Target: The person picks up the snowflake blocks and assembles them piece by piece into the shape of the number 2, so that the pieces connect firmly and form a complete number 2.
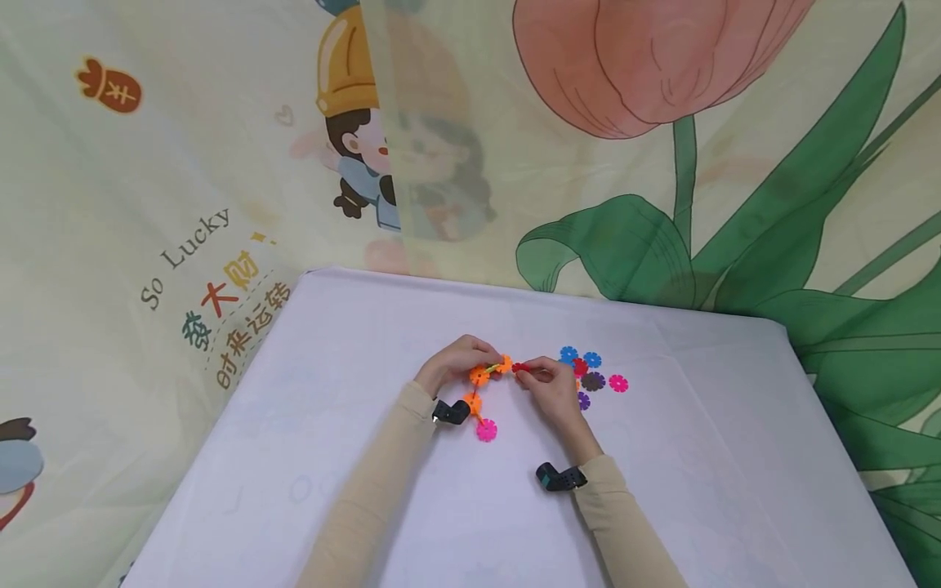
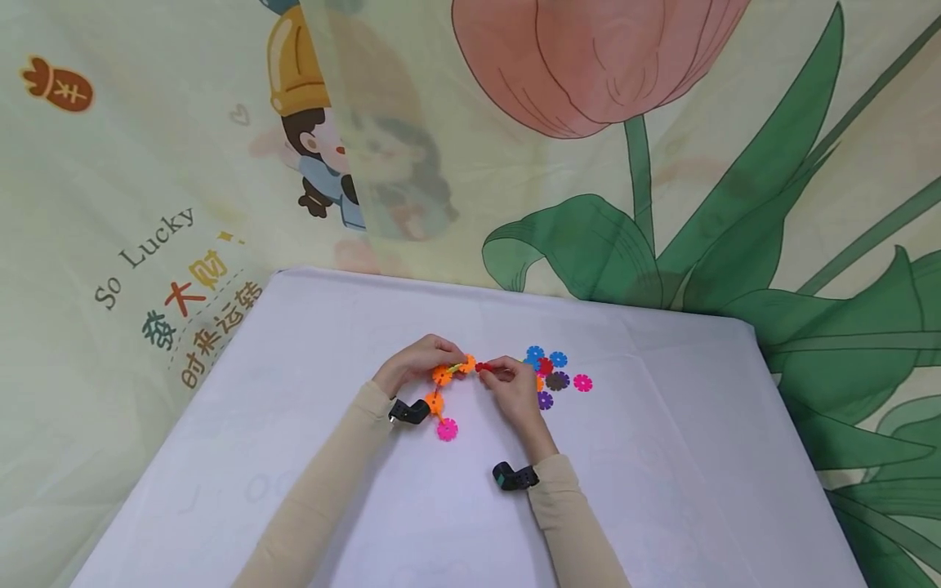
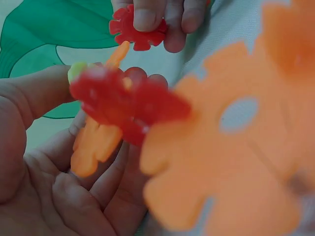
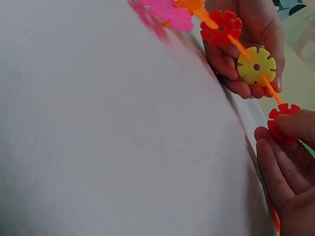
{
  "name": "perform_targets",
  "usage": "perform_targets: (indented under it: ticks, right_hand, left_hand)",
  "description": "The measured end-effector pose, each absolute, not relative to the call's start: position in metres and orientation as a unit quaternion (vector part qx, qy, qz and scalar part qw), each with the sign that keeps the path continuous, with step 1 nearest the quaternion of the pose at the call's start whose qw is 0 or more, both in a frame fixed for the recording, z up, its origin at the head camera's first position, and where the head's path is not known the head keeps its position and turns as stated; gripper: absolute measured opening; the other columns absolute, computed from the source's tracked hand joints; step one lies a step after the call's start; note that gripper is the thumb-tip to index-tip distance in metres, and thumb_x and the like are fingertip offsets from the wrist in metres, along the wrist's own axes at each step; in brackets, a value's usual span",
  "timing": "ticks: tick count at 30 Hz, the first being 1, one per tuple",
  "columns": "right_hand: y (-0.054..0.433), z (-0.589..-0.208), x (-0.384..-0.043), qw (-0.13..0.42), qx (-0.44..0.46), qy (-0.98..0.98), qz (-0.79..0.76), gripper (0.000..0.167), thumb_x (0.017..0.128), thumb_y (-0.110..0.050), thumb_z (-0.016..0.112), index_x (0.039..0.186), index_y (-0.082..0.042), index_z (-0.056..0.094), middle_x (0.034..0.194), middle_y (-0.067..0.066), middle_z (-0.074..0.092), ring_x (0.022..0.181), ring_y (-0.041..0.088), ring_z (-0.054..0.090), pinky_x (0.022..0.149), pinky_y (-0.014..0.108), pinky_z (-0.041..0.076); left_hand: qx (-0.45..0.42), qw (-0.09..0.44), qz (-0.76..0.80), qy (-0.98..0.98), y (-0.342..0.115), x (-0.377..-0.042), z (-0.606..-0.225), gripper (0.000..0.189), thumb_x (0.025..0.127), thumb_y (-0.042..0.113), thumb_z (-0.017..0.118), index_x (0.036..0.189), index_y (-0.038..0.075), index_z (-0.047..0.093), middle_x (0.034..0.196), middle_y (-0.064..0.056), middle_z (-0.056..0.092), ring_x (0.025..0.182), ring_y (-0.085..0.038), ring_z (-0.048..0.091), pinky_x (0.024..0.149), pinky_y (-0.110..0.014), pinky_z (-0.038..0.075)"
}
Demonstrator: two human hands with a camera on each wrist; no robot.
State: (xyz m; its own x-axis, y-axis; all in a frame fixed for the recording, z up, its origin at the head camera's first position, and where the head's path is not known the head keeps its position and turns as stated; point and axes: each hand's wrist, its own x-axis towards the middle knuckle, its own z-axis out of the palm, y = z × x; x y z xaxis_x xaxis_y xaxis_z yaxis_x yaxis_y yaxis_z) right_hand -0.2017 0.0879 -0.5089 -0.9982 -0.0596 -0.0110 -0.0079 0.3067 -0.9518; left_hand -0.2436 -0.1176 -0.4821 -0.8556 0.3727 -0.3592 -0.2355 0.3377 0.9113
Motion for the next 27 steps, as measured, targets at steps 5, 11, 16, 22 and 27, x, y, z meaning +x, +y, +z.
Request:
perform_targets:
  ticks: [5, 11, 16, 22, 27]
  right_hand:
    - [0.086, -0.512, -0.201, 0.009, -0.032, 0.8, -0.599, 0.014, 0.088, -0.011, 0.075, 0.1, -0.004, 0.075, 0.095, 0.01, 0.073, 0.083, 0.021, 0.069, 0.071, 0.021, 0.055]
    - [0.083, -0.515, -0.2, -0.017, -0.057, 0.807, -0.588, 0.009, 0.087, -0.01, 0.076, 0.095, -0.006, 0.077, 0.092, 0.008, 0.073, 0.085, 0.021, 0.066, 0.073, 0.021, 0.053]
    - [0.079, -0.516, -0.199, -0.06, -0.079, 0.814, -0.572, 0.004, 0.085, -0.008, 0.078, 0.088, -0.005, 0.078, 0.086, 0.006, 0.073, 0.082, 0.021, 0.062, 0.073, 0.022, 0.05]
    - [0.08, -0.507, -0.203, -0.023, -0.099, 0.831, -0.546, 0.013, 0.086, -0.013, 0.078, 0.097, -0.006, 0.078, 0.094, 0.006, 0.074, 0.089, 0.022, 0.066, 0.082, 0.029, 0.054]
    - [0.109, -0.492, -0.21, 0.035, -0.09, 0.898, -0.428, 0.028, 0.087, -0.015, 0.075, 0.114, -0.005, 0.072, 0.109, 0.012, 0.065, 0.098, 0.026, 0.061, 0.085, 0.038, 0.053]
  left_hand:
    - [0.037, 0.273, 0.569, 0.775, -0.118, -0.244, -0.483, 0.025, 0.092, 0.017, 0.066, 0.106, -0.002, 0.075, 0.088, -0.004, 0.071, 0.079, -0.014, 0.056, 0.07, -0.023, 0.045]
    - [0.027, 0.263, 0.568, 0.779, -0.115, -0.243, -0.487, 0.022, 0.09, 0.016, 0.068, 0.099, -0.002, 0.076, 0.081, -0.005, 0.071, 0.069, -0.013, 0.054, 0.062, -0.021, 0.042]
    - [0.004, 0.251, 0.558, 0.791, -0.109, -0.243, -0.489, 0.021, 0.089, 0.015, 0.07, 0.1, -0.002, 0.076, 0.084, -0.005, 0.071, 0.067, -0.013, 0.053, 0.059, -0.02, 0.042]
    - [-0.012, 0.256, 0.562, 0.787, -0.114, -0.242, -0.487, 0.023, 0.091, 0.019, 0.068, 0.102, 0.0, 0.076, 0.09, -0.004, 0.069, 0.074, -0.014, 0.052, 0.064, -0.022, 0.042]
    - [0.012, 0.278, 0.571, 0.772, -0.121, -0.24, -0.486, 0.025, 0.093, 0.022, 0.064, 0.102, 0.001, 0.074, 0.083, 0.0, 0.064, 0.074, -0.014, 0.051, 0.067, -0.023, 0.042]
